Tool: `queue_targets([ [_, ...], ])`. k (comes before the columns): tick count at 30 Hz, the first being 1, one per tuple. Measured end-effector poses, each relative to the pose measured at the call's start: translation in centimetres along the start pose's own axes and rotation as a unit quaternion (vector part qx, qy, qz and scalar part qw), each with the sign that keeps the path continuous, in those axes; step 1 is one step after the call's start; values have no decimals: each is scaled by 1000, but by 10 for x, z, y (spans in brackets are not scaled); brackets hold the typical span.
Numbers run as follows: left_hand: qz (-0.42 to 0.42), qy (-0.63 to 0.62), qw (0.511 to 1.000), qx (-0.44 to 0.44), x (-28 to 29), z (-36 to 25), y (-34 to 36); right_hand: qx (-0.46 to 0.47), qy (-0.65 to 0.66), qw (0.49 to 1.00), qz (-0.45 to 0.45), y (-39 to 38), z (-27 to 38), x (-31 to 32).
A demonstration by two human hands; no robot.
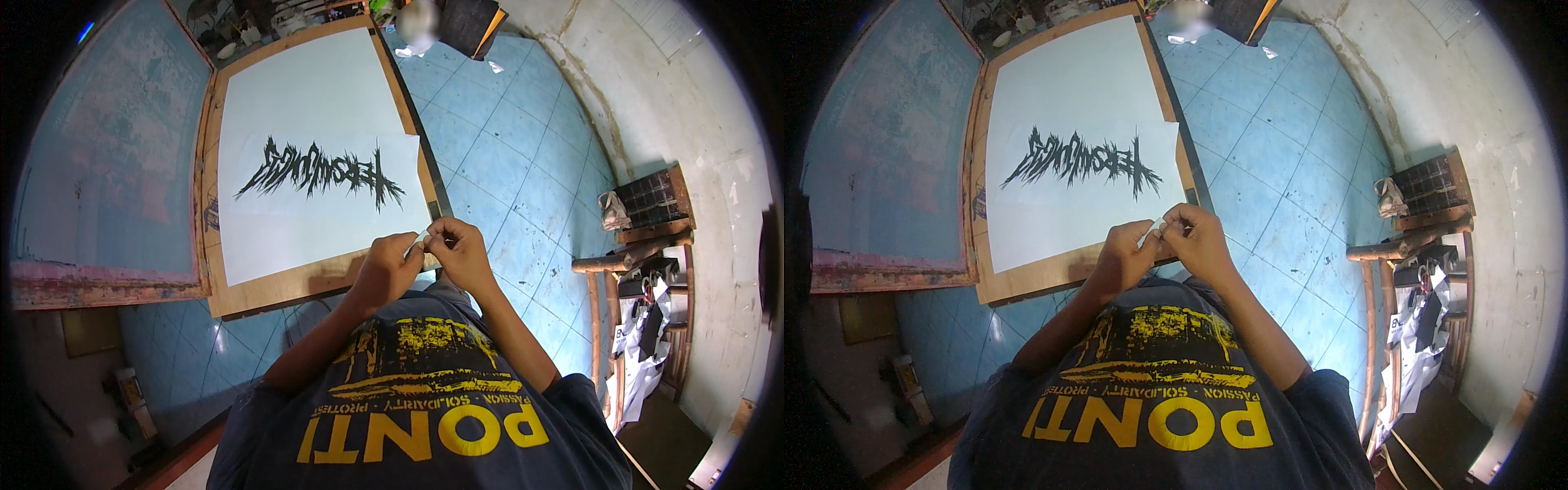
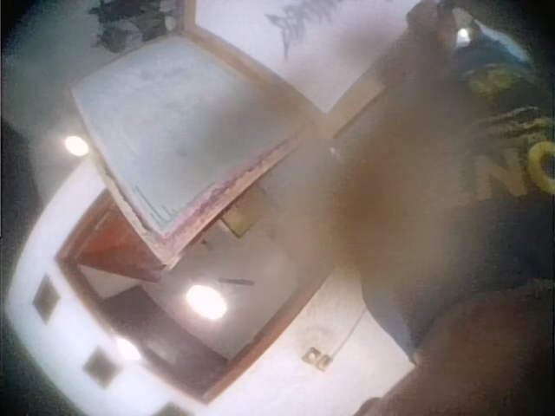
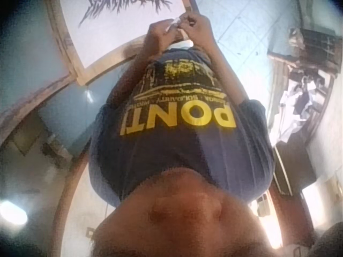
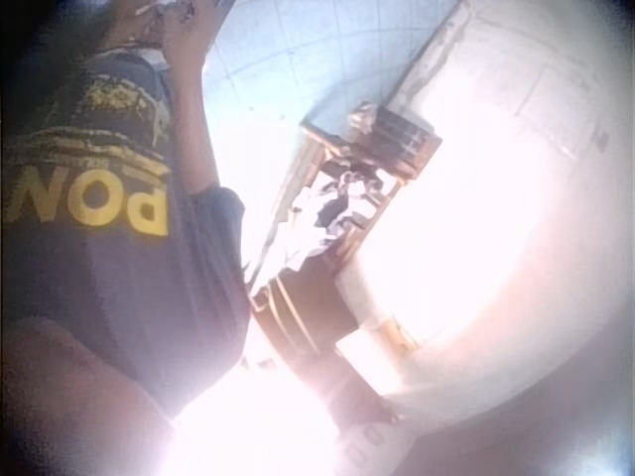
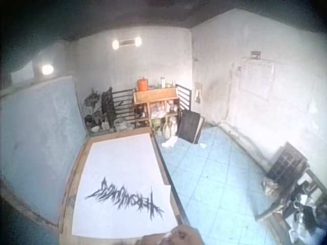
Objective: The person uses a utility knife to trim a black sheet on a screen-printing frame, then uses scissors to cut the same sheet and a white sheet with a printed design. The person also handles a roll of tape and applies it to the frame.
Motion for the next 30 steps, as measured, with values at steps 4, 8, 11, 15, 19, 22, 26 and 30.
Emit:
queue_targets([
  [4, 40, -81, 992, 88, 2, 3, -4, -13, 102, 994, -25, -3, 9, -9],
  [8, 85, -183, 963, 182, 3, 8, -2, -87, 218, 972, -29, -5, 2, -15],
  [11, 99, -249, 941, 206, 0, 13, -1, -117, 352, 928, -8, -3, -7, -9],
  [15, 92, -258, 937, 217, 2, 20, -4, -84, 334, 938, -36, 0, 0, 3],
  [19, 68, -225, 949, 210, 3, 17, -5, -64, 156, 986, 5, -4, 12, -2],
  [22, 56, -162, 971, 168, 2, 11, -7, -87, 146, 985, 20, -6, 13, -3],
  [26, 39, -50, 997, 46, 3, 5, -8, -77, 142, 987, 22, -5, 3, -4],
  [30, 24, 47, 998, -26, 4, -8, -7, -70, 138, 988, 13, -6, 2, -3],
])
Point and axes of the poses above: each hand's wrist, its own y-axis towards the middle knuckle, its own x-axis out of the back of the hand, z = x × y, the point moved 2 cm from there along y, towards the middle knuckle, and after that the axes turned 7 degrees about z, right-handed, at the moved point
